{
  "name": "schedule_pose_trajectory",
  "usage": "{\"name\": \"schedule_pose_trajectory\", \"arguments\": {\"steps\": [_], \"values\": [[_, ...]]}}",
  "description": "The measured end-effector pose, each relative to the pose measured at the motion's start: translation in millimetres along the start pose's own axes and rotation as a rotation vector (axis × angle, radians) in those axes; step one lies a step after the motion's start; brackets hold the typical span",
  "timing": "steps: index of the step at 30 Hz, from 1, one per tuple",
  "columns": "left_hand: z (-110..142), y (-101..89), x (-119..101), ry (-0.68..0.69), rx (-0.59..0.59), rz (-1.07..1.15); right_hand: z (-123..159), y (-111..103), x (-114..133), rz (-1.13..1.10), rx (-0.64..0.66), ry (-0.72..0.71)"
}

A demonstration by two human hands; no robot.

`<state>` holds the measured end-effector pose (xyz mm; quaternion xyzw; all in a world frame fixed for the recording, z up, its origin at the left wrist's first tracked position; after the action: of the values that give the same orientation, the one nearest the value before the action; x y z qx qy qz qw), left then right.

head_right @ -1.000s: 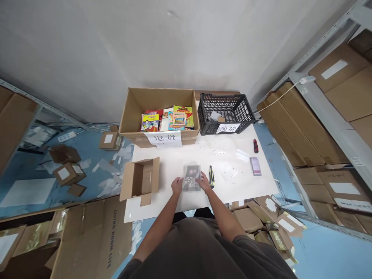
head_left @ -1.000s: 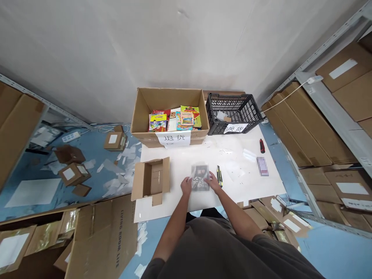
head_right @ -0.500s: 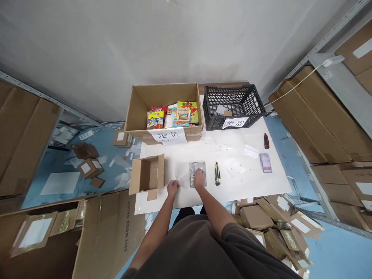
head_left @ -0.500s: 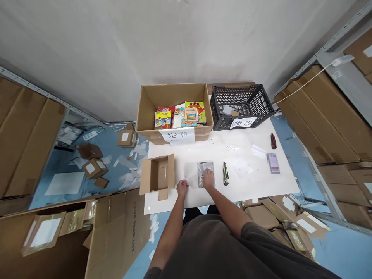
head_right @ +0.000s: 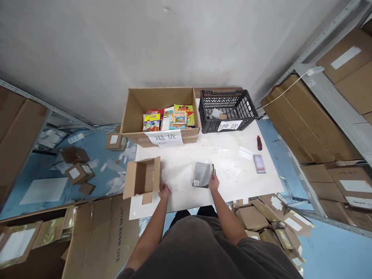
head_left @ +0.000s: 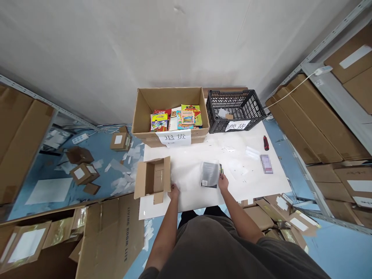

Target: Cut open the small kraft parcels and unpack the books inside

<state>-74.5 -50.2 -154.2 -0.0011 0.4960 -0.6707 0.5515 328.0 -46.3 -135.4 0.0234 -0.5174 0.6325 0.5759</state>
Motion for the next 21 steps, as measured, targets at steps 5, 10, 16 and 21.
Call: {"name": "schedule_pose_trajectory", "arguments": {"steps": [5, 10, 16, 21], "values": [[3, -4.6, 5, -0.012, 0.005, -0.021, 20, 18, 26, 0.22, 0.009, -0.316], [5, -2.1, 18, 0.01, 0.037, -0.021, 38, 70, 43, 0.498, 0.067, -0.274], [5, -1.5, 27, 0.017, 0.06, -0.042, 34, 72, 56, 0.433, 0.108, -0.354], [4, -7.0, 17, 0.003, 0.047, -0.106, 9, 0, 29, 0.184, -0.089, -0.345]]}}
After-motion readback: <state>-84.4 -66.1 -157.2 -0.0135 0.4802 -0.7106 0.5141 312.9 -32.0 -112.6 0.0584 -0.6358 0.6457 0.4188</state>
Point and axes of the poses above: each hand's wrist, its own z-axis away from the middle knuckle, its own y-axis out of the palm, x = y × z, the point moved 6 cm from there along -z, towards the middle knuckle, and after that the axes turned 5 degrees about y, right-handed, at the moved point
